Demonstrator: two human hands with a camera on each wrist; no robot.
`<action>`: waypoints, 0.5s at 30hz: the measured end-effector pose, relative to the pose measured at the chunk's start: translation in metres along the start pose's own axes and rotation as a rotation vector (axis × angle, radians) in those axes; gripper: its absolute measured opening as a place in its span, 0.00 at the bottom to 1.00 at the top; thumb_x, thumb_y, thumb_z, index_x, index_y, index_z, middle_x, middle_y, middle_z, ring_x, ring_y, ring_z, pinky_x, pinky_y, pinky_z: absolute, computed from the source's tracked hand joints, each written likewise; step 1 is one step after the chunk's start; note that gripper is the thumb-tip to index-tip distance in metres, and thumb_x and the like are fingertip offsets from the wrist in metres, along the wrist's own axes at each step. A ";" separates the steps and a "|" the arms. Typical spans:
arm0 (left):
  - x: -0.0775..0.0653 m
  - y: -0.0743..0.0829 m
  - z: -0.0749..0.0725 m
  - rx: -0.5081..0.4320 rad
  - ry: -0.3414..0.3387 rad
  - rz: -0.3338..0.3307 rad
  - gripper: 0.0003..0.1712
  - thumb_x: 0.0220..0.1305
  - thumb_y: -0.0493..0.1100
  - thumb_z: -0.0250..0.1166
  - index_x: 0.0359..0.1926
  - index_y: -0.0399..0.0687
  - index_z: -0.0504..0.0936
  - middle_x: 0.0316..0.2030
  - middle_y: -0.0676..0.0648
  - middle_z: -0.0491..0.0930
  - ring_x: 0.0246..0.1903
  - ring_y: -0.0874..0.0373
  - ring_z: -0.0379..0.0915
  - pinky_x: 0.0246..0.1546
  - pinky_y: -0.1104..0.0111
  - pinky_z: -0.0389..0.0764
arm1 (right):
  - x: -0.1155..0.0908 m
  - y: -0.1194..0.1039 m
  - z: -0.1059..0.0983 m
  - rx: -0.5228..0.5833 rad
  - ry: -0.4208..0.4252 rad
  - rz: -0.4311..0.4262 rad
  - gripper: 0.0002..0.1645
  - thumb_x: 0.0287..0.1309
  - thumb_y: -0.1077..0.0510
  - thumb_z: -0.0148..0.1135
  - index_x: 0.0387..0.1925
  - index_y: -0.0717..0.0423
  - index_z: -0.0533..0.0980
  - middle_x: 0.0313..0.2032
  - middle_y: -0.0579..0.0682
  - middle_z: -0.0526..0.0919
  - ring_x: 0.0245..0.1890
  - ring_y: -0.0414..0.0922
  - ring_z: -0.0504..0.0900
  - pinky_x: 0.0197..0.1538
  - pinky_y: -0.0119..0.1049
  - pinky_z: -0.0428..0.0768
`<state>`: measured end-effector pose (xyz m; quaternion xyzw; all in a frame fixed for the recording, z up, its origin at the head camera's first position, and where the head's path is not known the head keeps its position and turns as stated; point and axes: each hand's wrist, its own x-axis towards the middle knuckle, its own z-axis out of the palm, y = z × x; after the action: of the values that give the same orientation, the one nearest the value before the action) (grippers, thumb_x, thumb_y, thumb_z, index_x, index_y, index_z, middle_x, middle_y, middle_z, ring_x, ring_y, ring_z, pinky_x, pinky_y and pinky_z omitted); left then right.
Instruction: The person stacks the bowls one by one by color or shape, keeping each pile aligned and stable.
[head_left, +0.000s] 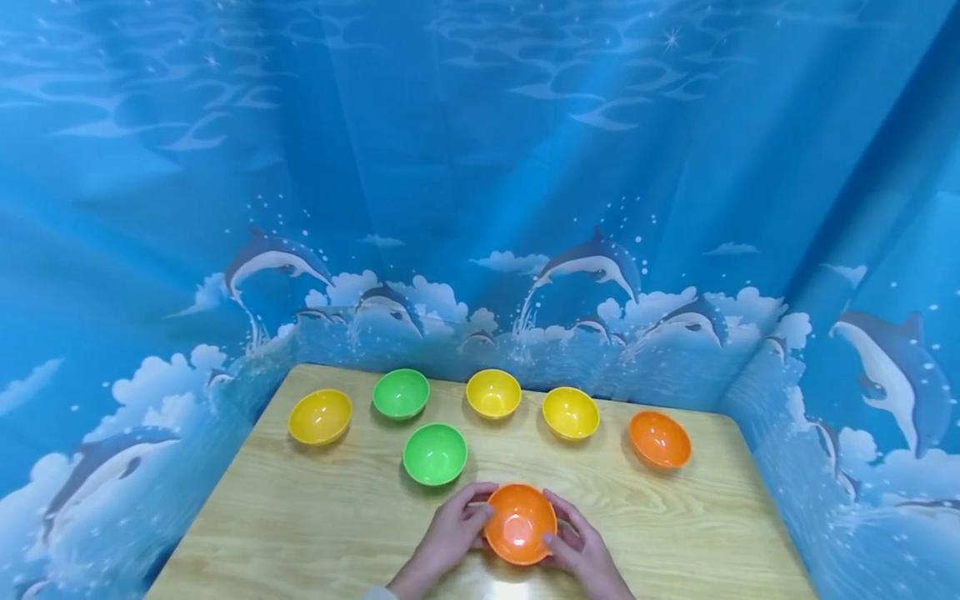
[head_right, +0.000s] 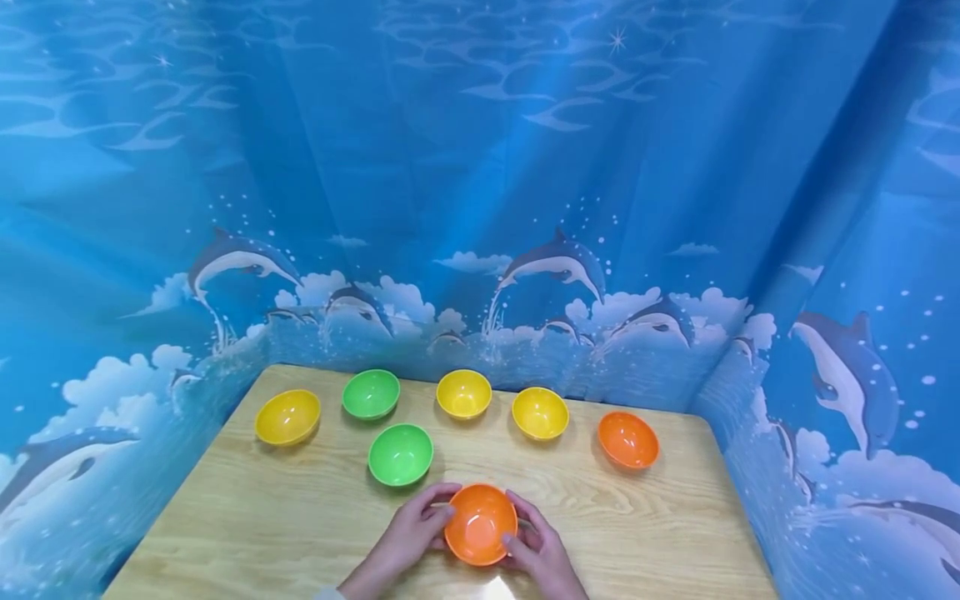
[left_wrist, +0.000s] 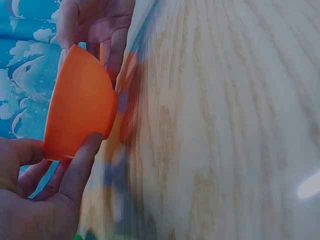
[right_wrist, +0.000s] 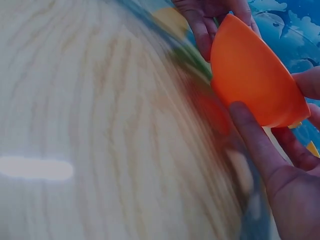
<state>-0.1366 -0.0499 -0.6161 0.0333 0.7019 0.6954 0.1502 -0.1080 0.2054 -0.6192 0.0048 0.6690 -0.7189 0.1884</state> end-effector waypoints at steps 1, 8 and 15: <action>-0.002 0.000 -0.002 0.001 -0.001 0.002 0.21 0.78 0.37 0.65 0.69 0.44 0.81 0.64 0.33 0.82 0.51 0.49 0.87 0.35 0.64 0.92 | -0.001 0.001 0.003 0.012 -0.003 -0.003 0.45 0.78 0.57 0.65 0.86 0.59 0.56 0.78 0.70 0.59 0.66 0.50 0.81 0.59 0.48 0.90; -0.017 0.001 -0.016 -0.014 -0.004 0.009 0.22 0.79 0.37 0.65 0.70 0.41 0.80 0.64 0.31 0.81 0.51 0.47 0.87 0.36 0.64 0.93 | -0.003 0.002 0.018 0.045 -0.042 -0.013 0.46 0.77 0.58 0.66 0.85 0.61 0.55 0.77 0.71 0.59 0.64 0.47 0.83 0.60 0.47 0.90; -0.032 0.002 -0.033 -0.036 -0.015 -0.010 0.24 0.80 0.38 0.64 0.72 0.38 0.77 0.66 0.29 0.79 0.54 0.45 0.86 0.39 0.62 0.93 | -0.003 0.005 0.034 0.068 -0.086 -0.019 0.45 0.76 0.60 0.66 0.85 0.61 0.57 0.75 0.69 0.63 0.62 0.47 0.84 0.61 0.47 0.90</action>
<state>-0.1147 -0.0900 -0.6093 0.0322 0.6882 0.7070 0.1595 -0.0956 0.1734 -0.6200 -0.0259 0.6354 -0.7426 0.2100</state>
